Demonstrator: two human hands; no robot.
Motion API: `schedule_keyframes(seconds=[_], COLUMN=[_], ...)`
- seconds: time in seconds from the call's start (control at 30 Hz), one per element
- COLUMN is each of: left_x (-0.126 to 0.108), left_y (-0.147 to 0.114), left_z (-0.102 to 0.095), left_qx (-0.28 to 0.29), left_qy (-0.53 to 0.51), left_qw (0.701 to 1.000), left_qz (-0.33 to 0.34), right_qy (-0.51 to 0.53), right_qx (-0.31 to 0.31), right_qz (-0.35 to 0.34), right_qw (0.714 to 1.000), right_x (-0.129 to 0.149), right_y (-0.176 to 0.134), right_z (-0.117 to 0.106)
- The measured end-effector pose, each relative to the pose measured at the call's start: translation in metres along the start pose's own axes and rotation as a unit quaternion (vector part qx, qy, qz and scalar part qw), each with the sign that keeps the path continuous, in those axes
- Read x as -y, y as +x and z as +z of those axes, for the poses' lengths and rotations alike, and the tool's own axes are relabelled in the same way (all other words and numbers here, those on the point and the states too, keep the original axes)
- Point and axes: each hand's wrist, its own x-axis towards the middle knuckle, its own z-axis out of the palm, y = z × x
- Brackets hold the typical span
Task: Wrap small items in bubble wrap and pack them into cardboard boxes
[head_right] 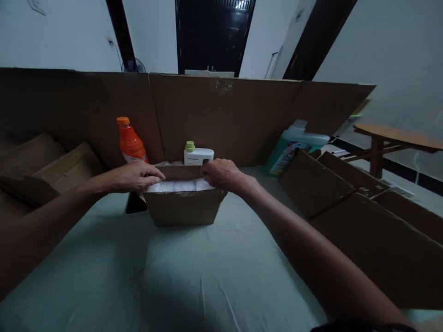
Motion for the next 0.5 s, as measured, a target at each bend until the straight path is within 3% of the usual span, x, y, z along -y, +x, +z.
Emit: schedule_keyframes(seconds=[0.13,0.2,0.23,0.3,0.37,0.43,0.5], left_x=[-0.004,-0.008,-0.012,-0.017,-0.019,-0.013,-0.002], left_y=[0.021,0.024,0.021,0.002,-0.028,-0.061,-0.086], left_z=[0.015,0.014,0.012,0.008,0.012,0.032,0.067], left_qx=[0.09,0.097,0.075,-0.042,-0.229,-0.39,-0.445], left_qy=[-0.019,-0.026,-0.038,-0.072,-0.102,-0.116,-0.152], left_qw=[0.996,0.995,0.996,0.996,0.968,0.912,0.874], left_qz=[0.0,0.006,0.013,0.022,0.003,-0.055,-0.121], right_qy=[0.12,0.147,0.152,0.174,0.219,0.268,0.313], right_qx=[0.073,0.078,0.06,-0.026,-0.152,-0.238,-0.246], right_qz=[-0.068,-0.075,-0.066,-0.024,0.037,0.091,0.123], right_qw=[0.988,0.983,0.984,0.984,0.963,0.929,0.909], right_x=[-0.003,-0.007,-0.01,-0.016,-0.023,-0.03,-0.032], right_y=[0.017,0.018,0.013,-0.008,-0.039,-0.071,-0.092], right_z=[0.012,0.013,0.013,0.013,0.021,0.04,0.069])
